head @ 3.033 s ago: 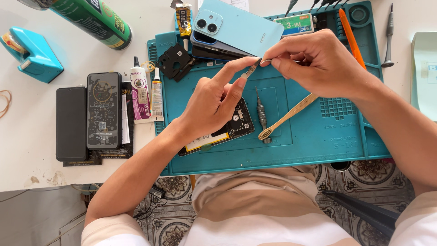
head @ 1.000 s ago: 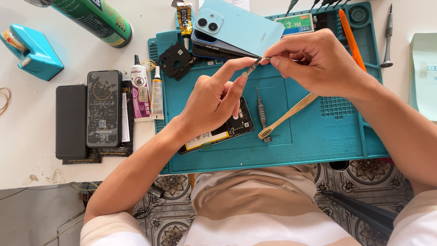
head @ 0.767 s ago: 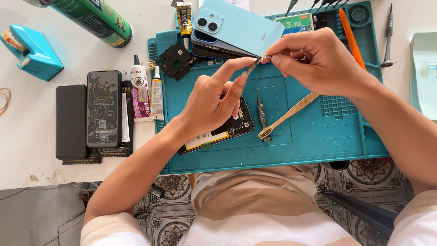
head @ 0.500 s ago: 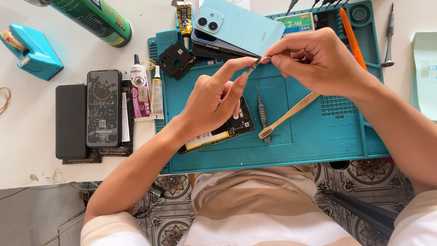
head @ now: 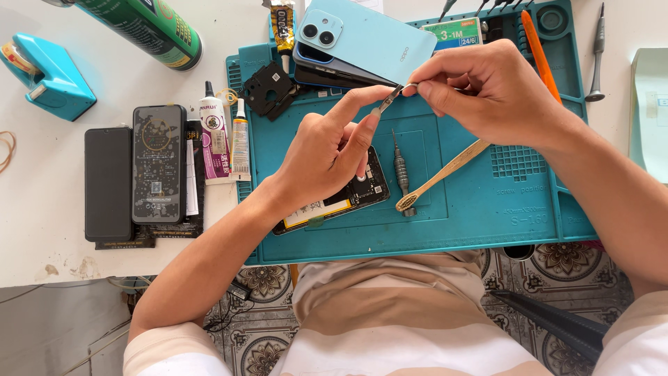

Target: The person uses a spudger to pry and lift a black adhesive strip from the back of a disassembled smartphone. They then use tweezers to peel and remove the strip from the phone chassis.

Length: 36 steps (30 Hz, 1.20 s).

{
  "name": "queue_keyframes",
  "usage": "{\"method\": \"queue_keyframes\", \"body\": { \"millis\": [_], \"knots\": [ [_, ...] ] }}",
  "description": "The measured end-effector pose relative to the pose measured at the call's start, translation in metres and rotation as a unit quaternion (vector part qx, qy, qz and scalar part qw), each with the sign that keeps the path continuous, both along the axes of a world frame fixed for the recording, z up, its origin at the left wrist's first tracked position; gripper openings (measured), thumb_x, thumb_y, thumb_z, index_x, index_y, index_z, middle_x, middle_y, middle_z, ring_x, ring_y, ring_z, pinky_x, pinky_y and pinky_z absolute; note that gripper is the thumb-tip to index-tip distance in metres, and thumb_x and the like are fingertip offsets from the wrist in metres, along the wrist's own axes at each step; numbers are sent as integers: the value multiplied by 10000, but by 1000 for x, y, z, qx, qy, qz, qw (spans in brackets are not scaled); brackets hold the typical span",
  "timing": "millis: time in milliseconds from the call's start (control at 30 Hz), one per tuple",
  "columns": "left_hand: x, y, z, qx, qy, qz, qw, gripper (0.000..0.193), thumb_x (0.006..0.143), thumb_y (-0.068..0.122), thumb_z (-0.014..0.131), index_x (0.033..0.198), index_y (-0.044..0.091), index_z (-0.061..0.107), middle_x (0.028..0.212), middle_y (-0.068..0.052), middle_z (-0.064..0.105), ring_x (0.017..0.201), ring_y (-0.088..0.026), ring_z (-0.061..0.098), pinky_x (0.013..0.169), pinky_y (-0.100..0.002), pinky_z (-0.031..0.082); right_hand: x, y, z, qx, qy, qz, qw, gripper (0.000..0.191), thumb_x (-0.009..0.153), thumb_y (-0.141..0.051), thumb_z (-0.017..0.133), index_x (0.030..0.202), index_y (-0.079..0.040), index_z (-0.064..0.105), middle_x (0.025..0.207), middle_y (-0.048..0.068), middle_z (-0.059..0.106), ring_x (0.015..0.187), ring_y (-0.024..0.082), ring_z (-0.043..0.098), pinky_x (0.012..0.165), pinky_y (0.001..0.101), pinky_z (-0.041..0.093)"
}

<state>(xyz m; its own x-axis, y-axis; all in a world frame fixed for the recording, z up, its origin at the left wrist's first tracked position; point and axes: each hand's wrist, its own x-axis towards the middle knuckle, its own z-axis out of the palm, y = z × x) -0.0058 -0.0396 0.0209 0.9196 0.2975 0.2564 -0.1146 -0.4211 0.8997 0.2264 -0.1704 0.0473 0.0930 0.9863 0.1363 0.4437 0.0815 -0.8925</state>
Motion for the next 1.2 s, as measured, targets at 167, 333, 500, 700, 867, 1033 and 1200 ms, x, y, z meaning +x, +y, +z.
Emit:
{"method": "queue_keyframes", "body": {
  "millis": [167, 333, 500, 700, 867, 1033, 1200],
  "knots": [
    [0, 0, 0, -4, -2, -2, 1000, 339, 1172, 201, 476, 1497, 107, 483, 578, 22, 600, 512, -46, 634, 480, -219, 444, 0, -1, 1, -20, -8, -9, 1000, 174, 1029, -12, 599, 1121, 8, 745, 738, -3, 612, 632, 8, 504, 517, 187, 383],
    [1, 0, 0, 4, -1, 0, 1000, 335, 1172, 191, 482, 1496, 107, 482, 579, 23, 600, 516, -44, 636, 481, -218, 443, -1, 0, 0, 3, -5, 6, 1000, 160, 1041, -10, 603, 1124, 12, 738, 775, -6, 624, 687, 4, 540, 561, 179, 423],
    [0, -1, 1, 2, 2, -1, 1000, 337, 1171, 196, 482, 1496, 108, 485, 582, 22, 602, 509, -48, 626, 479, -224, 434, 0, -1, 0, 6, -19, 8, 1000, 152, 1045, -15, 614, 1126, 12, 741, 778, -2, 631, 684, 9, 543, 564, 180, 427],
    [0, -1, 1, -2, 1, -2, 1000, 335, 1176, 205, 479, 1497, 109, 486, 587, 21, 599, 518, -49, 631, 483, -224, 444, 0, 0, -1, -6, -15, -6, 1000, 165, 1034, -11, 608, 1130, 16, 740, 767, -1, 627, 676, 5, 539, 552, 180, 423],
    [0, 0, 1, 2, 1, -5, 1000, 341, 1173, 212, 476, 1498, 108, 482, 584, 21, 604, 512, -47, 630, 477, -224, 436, 0, 0, -1, 2, -19, 2, 1000, 163, 1039, -12, 608, 1131, 14, 740, 773, -2, 630, 686, 8, 546, 563, 180, 429],
    [0, 0, 1, 3, 2, -3, 1000, 342, 1173, 211, 476, 1499, 107, 482, 587, 20, 611, 514, -49, 633, 479, -223, 439, 0, -1, 0, 2, -24, 2, 1000, 150, 1047, -20, 619, 1128, 12, 741, 774, 2, 634, 683, 12, 548, 564, 185, 433],
    [0, -1, 2, 5, 1, -1, 1000, 337, 1173, 204, 475, 1496, 109, 485, 586, 23, 613, 512, -48, 633, 479, -224, 443, 0, 0, 0, 9, -24, 7, 1000, 143, 1057, -24, 622, 1133, 8, 739, 791, 5, 643, 689, 14, 548, 570, 188, 438]
  ]
}}
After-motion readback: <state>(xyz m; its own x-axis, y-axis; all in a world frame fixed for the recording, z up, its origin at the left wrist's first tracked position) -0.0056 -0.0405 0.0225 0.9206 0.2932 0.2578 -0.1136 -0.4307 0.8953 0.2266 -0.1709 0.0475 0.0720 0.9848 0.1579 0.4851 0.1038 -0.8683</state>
